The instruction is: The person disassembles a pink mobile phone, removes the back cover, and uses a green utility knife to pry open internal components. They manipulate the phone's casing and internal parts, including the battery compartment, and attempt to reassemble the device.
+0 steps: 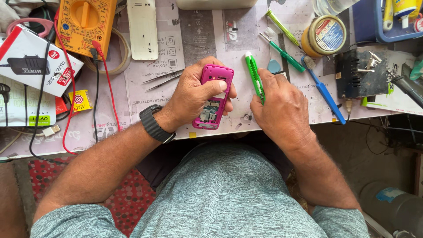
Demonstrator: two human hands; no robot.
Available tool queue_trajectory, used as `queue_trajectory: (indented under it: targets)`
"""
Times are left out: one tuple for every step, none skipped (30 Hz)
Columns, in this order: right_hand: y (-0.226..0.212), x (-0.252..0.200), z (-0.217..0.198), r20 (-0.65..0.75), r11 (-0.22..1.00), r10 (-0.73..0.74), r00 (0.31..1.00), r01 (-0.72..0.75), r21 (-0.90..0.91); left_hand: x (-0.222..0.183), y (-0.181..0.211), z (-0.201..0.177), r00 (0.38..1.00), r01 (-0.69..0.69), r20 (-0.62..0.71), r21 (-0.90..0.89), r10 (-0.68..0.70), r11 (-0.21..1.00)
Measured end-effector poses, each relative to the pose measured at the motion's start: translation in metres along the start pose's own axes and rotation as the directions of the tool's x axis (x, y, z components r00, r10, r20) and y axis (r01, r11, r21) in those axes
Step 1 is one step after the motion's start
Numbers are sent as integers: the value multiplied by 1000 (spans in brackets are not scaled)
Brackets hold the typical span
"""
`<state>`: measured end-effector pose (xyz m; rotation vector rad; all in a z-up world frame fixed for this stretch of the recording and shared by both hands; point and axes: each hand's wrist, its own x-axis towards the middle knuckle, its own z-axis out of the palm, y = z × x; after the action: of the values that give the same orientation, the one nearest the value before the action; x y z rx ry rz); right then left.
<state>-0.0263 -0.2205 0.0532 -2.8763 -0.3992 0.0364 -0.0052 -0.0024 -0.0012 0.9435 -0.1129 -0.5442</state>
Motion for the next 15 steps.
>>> queue_trajectory:
  targets:
    - [0,-1,-1,6,1000,7,1000,-7,6,1,-1,0,1000,3,-3,-7,-3,1000]
    - [-1,-1,-1,12,1000,13,1000,-13,13,1,-1,0,1000,5,-7,-14,-5,1000]
    - [-1,0,0,8,999,13,1000,-13,47,1,-2,0,1000,7,-12,-20,-7,1000]
    - [0,0,2,2,997,14,1000,-14,80,1,-2,0,1000,11,-13,-19,-11,1000]
    - [1,1,3,-3,994,16,1000,-15,112,1,-2,-1,1000,15,-14,-17,-15,1000]
    - [3,1,4,-17,992,-6,1000,8,123,2,-2,-1,1000,17,-13,-14,-17,1000]
    - [6,1,5,-30,991,-27,999,31,133,2,-2,-2,999,33,4,-55,-32,998]
    - [10,1,7,-42,988,-50,998,56,144,2,-1,-3,999,49,21,-96,-47,994]
    - [14,1,8,-58,980,-48,997,58,191,1,0,-4,997,65,37,-136,-60,989]
    - [20,1,9,-73,970,-43,996,59,237,2,0,-4,997,74,39,-157,-69,985]
    - [27,1,8,-87,957,-38,995,62,283,2,1,-5,996,83,42,-177,-77,981]
    - [35,-1,5,-137,884,14,991,52,465,2,1,-5,995,92,43,-200,-85,976]
    - [43,-3,1,-173,775,74,982,53,630,2,1,-6,994,105,51,-204,-97,973]
    - [48,-4,0,-197,635,140,970,65,770,3,1,-6,992,118,58,-207,-108,971]
    - [51,-4,-1,-212,464,92,973,146,874,3,1,-6,991,130,65,-210,-119,969]
